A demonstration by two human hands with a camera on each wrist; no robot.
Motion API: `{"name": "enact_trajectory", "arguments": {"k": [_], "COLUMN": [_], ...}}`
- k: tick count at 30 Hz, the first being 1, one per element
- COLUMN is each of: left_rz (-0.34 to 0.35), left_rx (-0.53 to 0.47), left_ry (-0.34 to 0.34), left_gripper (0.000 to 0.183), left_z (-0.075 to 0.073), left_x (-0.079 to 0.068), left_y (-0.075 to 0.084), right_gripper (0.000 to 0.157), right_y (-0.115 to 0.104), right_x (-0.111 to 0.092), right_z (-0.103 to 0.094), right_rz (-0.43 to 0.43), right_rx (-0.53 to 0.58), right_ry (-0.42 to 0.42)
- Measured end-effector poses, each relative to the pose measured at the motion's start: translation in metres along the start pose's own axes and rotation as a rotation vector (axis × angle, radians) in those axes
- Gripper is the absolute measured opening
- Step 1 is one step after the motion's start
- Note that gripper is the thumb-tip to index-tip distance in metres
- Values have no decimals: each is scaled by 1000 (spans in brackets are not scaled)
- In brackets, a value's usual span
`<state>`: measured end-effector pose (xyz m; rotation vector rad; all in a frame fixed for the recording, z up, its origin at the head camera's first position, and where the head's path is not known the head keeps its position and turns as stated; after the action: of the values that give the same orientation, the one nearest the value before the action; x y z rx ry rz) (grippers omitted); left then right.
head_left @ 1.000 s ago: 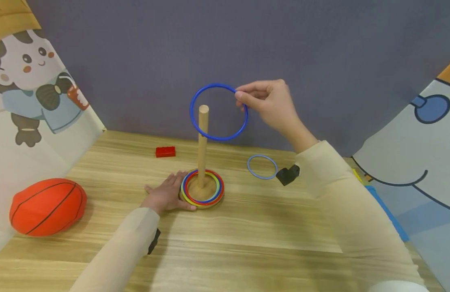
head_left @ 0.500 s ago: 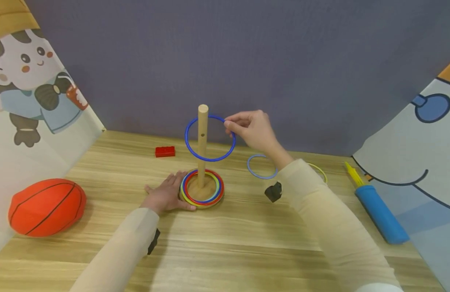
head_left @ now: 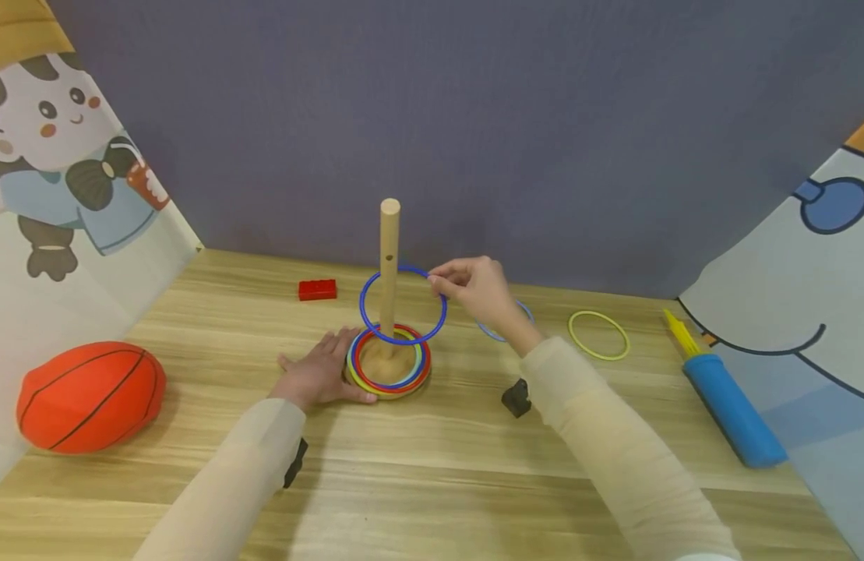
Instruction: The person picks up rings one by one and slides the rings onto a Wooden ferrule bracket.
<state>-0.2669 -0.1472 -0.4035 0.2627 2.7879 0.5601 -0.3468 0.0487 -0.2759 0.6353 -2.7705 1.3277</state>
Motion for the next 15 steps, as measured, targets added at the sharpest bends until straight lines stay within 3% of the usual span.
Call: {"name": "enact_trajectory", "arguments": {"k": [8,15], "left_rz": [-1,-5], "left_rx": [1,17], "left_ry": [-7,-21], "left_gripper": [123,126], "left_z": [0,2], "left_x": [0,0], "left_y": [0,0], "right_gripper": [17,17], "right_y": [24,32], "right_x": [-7,-13], "right_z": [25,46], "right_rz": [8,-21], "right_rx": [27,14], "right_ry": [-41,-57]}}
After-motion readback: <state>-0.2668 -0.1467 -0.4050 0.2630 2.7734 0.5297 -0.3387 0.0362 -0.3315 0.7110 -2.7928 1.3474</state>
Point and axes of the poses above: each hand's wrist, its own x-axis towards the middle knuckle, its own z-axis out of the palm, y = z × x, the point moved 10 cm from there along x, towards the middle knuckle, and after that the axes turned 2 degrees about z, right-handed, at the moved point
